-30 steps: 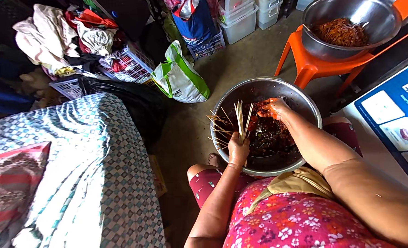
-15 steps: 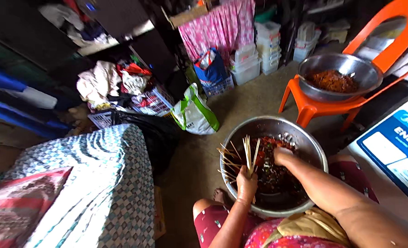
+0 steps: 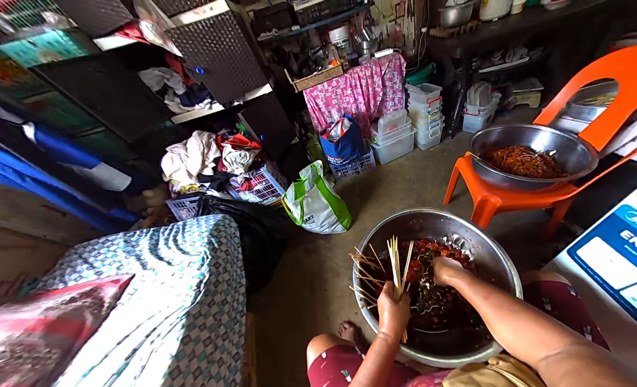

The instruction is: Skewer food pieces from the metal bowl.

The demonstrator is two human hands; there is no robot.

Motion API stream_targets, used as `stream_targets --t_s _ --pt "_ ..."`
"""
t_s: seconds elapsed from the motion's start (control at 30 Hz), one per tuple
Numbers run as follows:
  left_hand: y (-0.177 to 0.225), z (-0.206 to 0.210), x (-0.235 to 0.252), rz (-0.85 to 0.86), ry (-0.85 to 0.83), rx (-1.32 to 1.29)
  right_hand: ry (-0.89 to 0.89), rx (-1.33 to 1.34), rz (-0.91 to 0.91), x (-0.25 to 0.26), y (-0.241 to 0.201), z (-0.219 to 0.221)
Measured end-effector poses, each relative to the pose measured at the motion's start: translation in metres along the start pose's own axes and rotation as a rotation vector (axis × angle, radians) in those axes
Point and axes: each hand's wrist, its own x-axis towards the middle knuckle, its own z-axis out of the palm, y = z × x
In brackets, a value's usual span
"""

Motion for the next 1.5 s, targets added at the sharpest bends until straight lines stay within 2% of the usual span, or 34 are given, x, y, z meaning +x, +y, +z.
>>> stream_targets --t_s 0.23,0.37,0.6,0.8,0.9,1.0,1.1,1.3,1.5 --pt "0.001 -0.001 -0.002 -0.009 -0.004 -0.028 0.067 0.275 -0.003 0.024 0.008 -0.001" --pt "0.001 0.000 -0.002 -0.004 0.003 -0.027 0.080 0.668 0.010 0.038 0.014 0.007" --pt "0.002 0.000 -0.005 0.007 0.007 -0.064 0.042 1.301 -0.087 0.024 0.003 0.004" --pt "0.001 0.001 -0.007 -0.009 -0.042 -0.025 0.095 1.696 -0.152 0.016 -0.003 0.004" --pt "0.000 0.001 -0.007 -0.001 -0.054 0.012 0.114 1.741 -0.194 0.011 -0.006 0.004" --pt "0.001 -0.001 -0.008 0.020 -0.034 0.014 0.114 1.680 -0.234 0.002 -0.008 -0.002" --pt "0.005 -0.001 -0.010 0.040 -0.005 -0.007 0.094 1.679 -0.236 0.001 -0.008 -0.006" --pt "0.004 0.000 -0.010 0.041 0.015 -0.063 0.034 1.858 -0.227 0.017 -0.001 0.003" --pt "0.005 0.000 -0.010 0.053 0.032 -0.102 0.028 1.840 -0.233 0.014 -0.003 -0.001"
